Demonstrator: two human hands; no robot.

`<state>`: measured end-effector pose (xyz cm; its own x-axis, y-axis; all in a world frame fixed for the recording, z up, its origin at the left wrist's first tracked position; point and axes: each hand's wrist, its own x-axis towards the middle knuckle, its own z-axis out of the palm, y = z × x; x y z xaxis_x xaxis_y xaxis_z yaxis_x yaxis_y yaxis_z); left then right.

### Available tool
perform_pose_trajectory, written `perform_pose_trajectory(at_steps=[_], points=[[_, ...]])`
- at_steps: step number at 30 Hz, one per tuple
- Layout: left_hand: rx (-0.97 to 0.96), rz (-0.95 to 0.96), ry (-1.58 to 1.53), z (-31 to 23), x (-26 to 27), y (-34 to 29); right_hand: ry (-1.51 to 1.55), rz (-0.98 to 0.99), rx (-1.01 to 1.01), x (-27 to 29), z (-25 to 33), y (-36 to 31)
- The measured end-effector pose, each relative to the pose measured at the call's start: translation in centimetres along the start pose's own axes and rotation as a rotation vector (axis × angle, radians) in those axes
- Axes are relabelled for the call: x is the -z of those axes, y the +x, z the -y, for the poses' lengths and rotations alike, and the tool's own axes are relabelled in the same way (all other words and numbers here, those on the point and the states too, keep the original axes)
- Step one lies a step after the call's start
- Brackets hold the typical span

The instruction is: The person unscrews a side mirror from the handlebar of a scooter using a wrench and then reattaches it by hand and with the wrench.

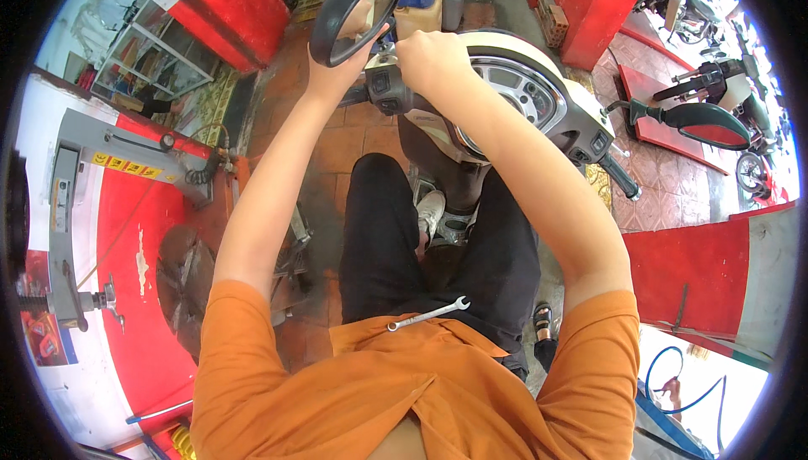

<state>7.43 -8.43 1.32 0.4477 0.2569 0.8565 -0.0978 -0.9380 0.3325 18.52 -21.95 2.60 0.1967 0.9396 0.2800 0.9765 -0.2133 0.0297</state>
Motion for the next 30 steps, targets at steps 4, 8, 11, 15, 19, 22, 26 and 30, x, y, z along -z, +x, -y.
perform_pose_trajectory(at_steps=[4, 8, 11, 15, 19, 22, 26, 30], points=[[0.004, -0.01, 0.027, -0.6, 0.2, -0.2, 0.11, -0.066, -0.142, -1.7, 0.8, -2.4], [-0.008, -0.038, 0.033, -0.3, 0.1, -0.3, 0.136, -0.051, -0.173, -2.0, 1.2, -3.4], [-0.045, -0.022, 0.037, 0.2, 0.0, -0.3, 0.13, -0.044, -0.2, -2.2, 1.3, -3.2], [-0.109, -0.071, 0.026, 0.7, -0.4, -0.1, 0.073, -0.008, -0.194, -1.5, 1.4, -2.6], [-0.019, -0.019, -0.027, 0.7, -0.2, 0.0, 0.18, -0.135, -0.005, -0.3, -0.1, -2.9], [-0.018, 0.028, 0.076, 0.2, 0.1, 0.0, 0.117, -0.072, -0.148, 0.3, 0.8, -3.2], [-0.01, -0.011, 0.06, -0.2, 0.0, -0.3, 0.133, -0.081, -0.2, -0.2, 1.3, -3.9], [0.031, 0.012, 0.066, 0.3, 0.0, -0.3, 0.148, -0.12, -0.137, -1.0, 1.1, -3.1]])
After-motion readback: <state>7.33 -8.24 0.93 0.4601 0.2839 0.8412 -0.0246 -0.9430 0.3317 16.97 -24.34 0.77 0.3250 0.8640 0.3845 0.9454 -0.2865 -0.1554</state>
